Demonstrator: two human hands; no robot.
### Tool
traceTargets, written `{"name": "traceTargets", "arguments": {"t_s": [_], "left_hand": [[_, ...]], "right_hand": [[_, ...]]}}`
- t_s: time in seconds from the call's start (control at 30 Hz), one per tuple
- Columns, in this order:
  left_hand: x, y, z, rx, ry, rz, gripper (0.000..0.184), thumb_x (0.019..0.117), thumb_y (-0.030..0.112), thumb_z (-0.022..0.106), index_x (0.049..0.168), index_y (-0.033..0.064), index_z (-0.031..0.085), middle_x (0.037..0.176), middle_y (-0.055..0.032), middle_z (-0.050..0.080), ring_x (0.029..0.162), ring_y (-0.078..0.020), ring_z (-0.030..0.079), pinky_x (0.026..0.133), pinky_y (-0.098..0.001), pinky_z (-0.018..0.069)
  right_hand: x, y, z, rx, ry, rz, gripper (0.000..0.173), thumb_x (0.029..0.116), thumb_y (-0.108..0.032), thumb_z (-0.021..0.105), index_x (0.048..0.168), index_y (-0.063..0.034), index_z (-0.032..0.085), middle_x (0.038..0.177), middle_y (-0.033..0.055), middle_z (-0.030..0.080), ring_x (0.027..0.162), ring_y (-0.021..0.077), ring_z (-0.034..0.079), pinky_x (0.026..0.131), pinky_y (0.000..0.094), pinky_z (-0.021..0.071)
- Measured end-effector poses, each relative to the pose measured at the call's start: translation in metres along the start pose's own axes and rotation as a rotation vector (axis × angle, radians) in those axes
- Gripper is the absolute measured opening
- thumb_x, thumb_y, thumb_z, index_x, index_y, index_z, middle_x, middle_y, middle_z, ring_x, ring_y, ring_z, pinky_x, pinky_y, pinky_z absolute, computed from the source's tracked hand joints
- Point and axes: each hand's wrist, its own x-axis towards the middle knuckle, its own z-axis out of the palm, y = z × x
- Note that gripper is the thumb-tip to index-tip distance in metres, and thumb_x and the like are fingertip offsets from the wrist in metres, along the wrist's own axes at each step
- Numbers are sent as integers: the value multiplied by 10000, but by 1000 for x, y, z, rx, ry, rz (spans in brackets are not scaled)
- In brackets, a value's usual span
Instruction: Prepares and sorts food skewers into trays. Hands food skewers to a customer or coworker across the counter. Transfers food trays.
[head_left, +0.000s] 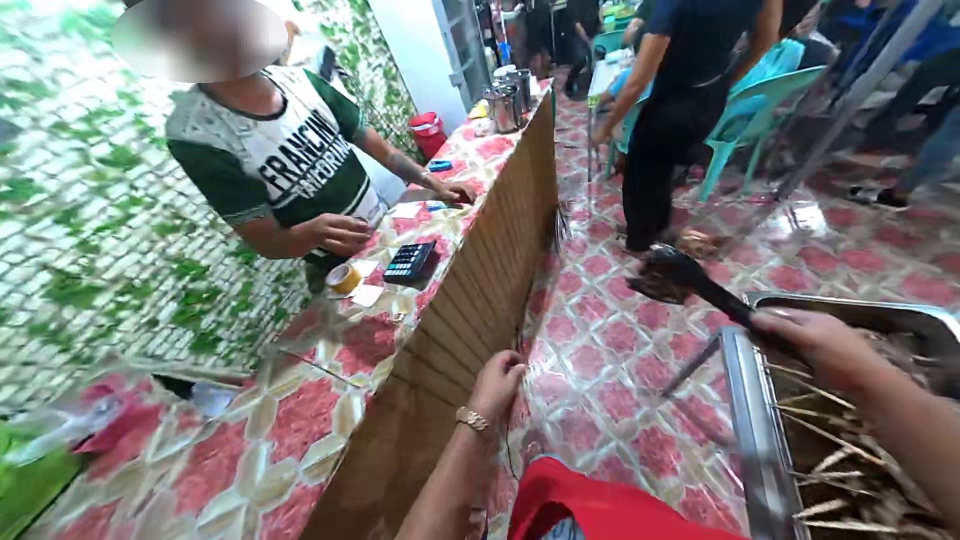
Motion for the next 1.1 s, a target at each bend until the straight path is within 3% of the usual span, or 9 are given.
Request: {"name": "traceTargets", "arguments": {"t_s": [0.27, 0.43, 0.6, 0.73, 0.83, 0.9, 0.97, 1.03, 1.1], "left_hand": [[45, -88, -159, 25, 218, -24, 273, 1038, 148, 576, 1233, -30, 646, 1203, -202, 671, 1113, -289, 647, 996, -489, 495], [77, -121, -231, 4, 255, -91, 272, 1033, 168, 586, 1228, -10, 652, 1118, -185, 684, 994, -280, 661, 919, -495, 516], [86, -143, -265, -104, 291, -106, 235, 1021, 130, 602, 1201, -12, 655, 1031, -134, 682, 856, -185, 637, 814, -401, 528], [93, -160, -274, -88, 281, -124, 208, 1015, 125, 608, 1161, -7, 672, 1018, -128, 689, 885, -182, 640, 837, -409, 523], [98, -163, -276, -157, 312, -92, 187, 1020, 97, 593, 1144, -23, 664, 989, -107, 669, 830, -135, 611, 793, -344, 515], [104, -155, -280, -233, 402, -46, 223, 1014, 92, 612, 1186, -46, 647, 1063, -118, 672, 895, -114, 626, 842, -302, 526], [109, -144, -288, -225, 497, -11, 392, 1003, 139, 647, 1333, -57, 568, 1286, -202, 629, 1140, -217, 630, 998, -372, 510], [102, -136, -296, -111, 582, -14, 639, 1008, 254, 650, 1501, -61, 394, 1501, -292, 454, 1395, -373, 465, 1158, -496, 386], [81, -132, -294, 36, 665, 49, 697, 992, 285, 657, 1519, -74, 376, 1527, -329, 408, 1434, -454, 398, 1179, -568, 333]], "right_hand": [[116, -98, 185, 203, -144, -17, 293, 1101, -218, 449, 1111, 11, 633, 737, -3, 597, 515, 38, 481, 491, 194, 422], [171, -140, 273, 258, -129, -35, 303, 1097, -229, 472, 1112, 17, 647, 728, 0, 600, 504, 36, 477, 484, 189, 421], [210, -164, 331, 220, -79, -34, 309, 1079, -245, 531, 1152, 27, 660, 752, 26, 598, 523, 57, 470, 509, 222, 422], [225, -173, 351, 231, -82, -2, 324, 1077, -268, 547, 1163, 25, 657, 746, 28, 599, 519, 56, 467, 506, 214, 417], [232, -177, 354, 230, -99, -21, 320, 1082, -268, 533, 1149, 22, 651, 735, 26, 595, 505, 53, 463, 490, 207, 410], [235, -180, 356, 213, -120, -35, 324, 1087, -269, 521, 1155, 18, 654, 743, 29, 598, 508, 54, 461, 495, 211, 410], [238, -182, 357, 204, -131, -32, 338, 1087, -280, 521, 1179, 15, 657, 757, 35, 602, 519, 59, 471, 502, 216, 420], [238, -182, 359, 206, -136, -24, 348, 1086, -298, 522, 1182, 12, 649, 768, 41, 606, 535, 69, 488, 512, 223, 431], [235, -182, 361, 220, -129, -21, 351, 1087, -301, 520, 1181, 13, 648, 775, 43, 609, 542, 73, 503, 518, 226, 447]]}}
